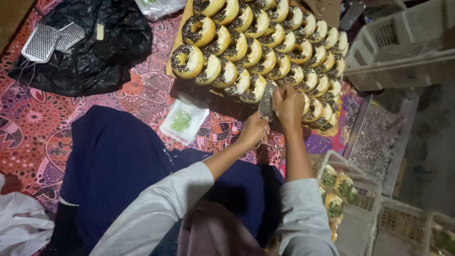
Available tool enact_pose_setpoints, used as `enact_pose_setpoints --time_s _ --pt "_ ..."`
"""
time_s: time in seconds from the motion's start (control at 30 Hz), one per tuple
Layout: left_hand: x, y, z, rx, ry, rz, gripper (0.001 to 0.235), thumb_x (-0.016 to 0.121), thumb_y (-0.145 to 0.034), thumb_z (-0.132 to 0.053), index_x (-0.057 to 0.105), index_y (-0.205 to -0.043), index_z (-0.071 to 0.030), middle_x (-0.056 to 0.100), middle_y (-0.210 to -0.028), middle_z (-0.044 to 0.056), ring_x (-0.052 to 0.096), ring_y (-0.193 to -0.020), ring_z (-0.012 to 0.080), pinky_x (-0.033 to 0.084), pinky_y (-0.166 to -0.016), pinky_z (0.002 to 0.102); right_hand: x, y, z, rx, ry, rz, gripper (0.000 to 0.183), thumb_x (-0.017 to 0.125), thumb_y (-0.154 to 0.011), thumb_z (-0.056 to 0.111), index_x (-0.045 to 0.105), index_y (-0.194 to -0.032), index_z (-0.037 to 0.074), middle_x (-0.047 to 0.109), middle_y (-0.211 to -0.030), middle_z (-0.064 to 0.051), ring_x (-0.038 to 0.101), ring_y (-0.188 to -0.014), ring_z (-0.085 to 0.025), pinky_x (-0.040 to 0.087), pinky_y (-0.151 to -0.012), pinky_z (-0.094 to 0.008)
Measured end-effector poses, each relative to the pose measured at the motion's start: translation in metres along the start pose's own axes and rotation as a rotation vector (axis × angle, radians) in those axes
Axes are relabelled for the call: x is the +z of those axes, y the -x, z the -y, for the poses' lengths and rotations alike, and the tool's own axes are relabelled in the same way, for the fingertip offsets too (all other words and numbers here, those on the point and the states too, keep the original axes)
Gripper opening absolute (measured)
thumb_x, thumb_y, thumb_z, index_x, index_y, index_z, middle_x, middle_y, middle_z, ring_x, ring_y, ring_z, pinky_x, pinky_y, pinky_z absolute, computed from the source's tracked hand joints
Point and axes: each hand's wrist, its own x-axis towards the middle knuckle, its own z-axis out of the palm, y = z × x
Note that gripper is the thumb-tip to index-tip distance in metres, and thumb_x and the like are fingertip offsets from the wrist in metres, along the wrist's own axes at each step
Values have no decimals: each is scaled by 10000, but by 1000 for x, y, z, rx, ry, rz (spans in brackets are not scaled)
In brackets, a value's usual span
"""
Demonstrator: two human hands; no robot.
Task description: The person sits on a mat and uses a handheld grater to apply white shreds onto a tray of ring-shaped doughnuts. The person then picks up individual doughnuts, places them into clear plastic bags, and arranges the packaged items into a white crate.
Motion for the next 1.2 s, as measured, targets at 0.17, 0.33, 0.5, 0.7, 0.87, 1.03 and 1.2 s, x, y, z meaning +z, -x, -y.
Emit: enact_pose_setpoints --time_s 0.17,0.33,0.5,0.7,0.87,1.03,1.2 --pt "8 -12 -3 76 -22 -23 143 474 -1041 -123 493 -1029 19 551 -616 76 540 -376 177 469 -352 343 19 -16 -10 -143 -39 -129 249 687 -957 156 619 -793 -19 633 -658 -227 627 -558 -408 488 -557 -496" --pt "8 -14 2 86 -37 -29 180 475 -1050 -134 453 -951 14 542 -613 81 531 -368 182 455 -343 352 40 -34 -28 -172 -13 -137 211 714 -917 155 661 -810 -19 651 -674 -227 642 -583 -412 502 -575 -496" --pt "3 7 2 51 -99 -51 217 478 -1065 -162 467 -940 15 557 -625 80 539 -381 179 453 -356 339 53 -41 -40 -181 -3 -118 200 714 -922 162 673 -835 -14 678 -736 -225 669 -641 -414 530 -607 -489" --pt "-3 61 7 -57 -111 19 177 443 -1058 -196 501 -1044 -29 549 -615 67 539 -392 169 448 -357 320 52 -50 -47 -120 -22 -90 167 690 -869 189 726 -828 31 687 -728 -227 660 -654 -424 531 -618 -501" --pt "-25 82 21 41 -115 39 178 488 -1047 -192 534 -1065 -21 587 -698 48 551 -416 155 465 -370 310 35 -45 -81 290 -284 72 380 714 -946 339 665 -807 -12 665 -728 -187 628 -646 -297 507 -632 -417" --pt "-50 63 25 98 -328 -141 252 536 -1077 -278 633 -1167 -63 690 -779 46 498 -503 102 418 -428 272 10 -4 -85 296 -601 147 310 629 -1006 320 773 -976 47 710 -785 -53 607 -690 -135 478 -623 -326" --pt "-62 38 24 549 -263 -211 289 569 -1080 -228 648 -1244 -4 630 -1080 36 581 -920 115 510 -831 289 25 45 -34 455 -615 326 321 551 -1017 262 807 -1151 121 728 -795 -147 577 -630 -190 439 -573 -343"
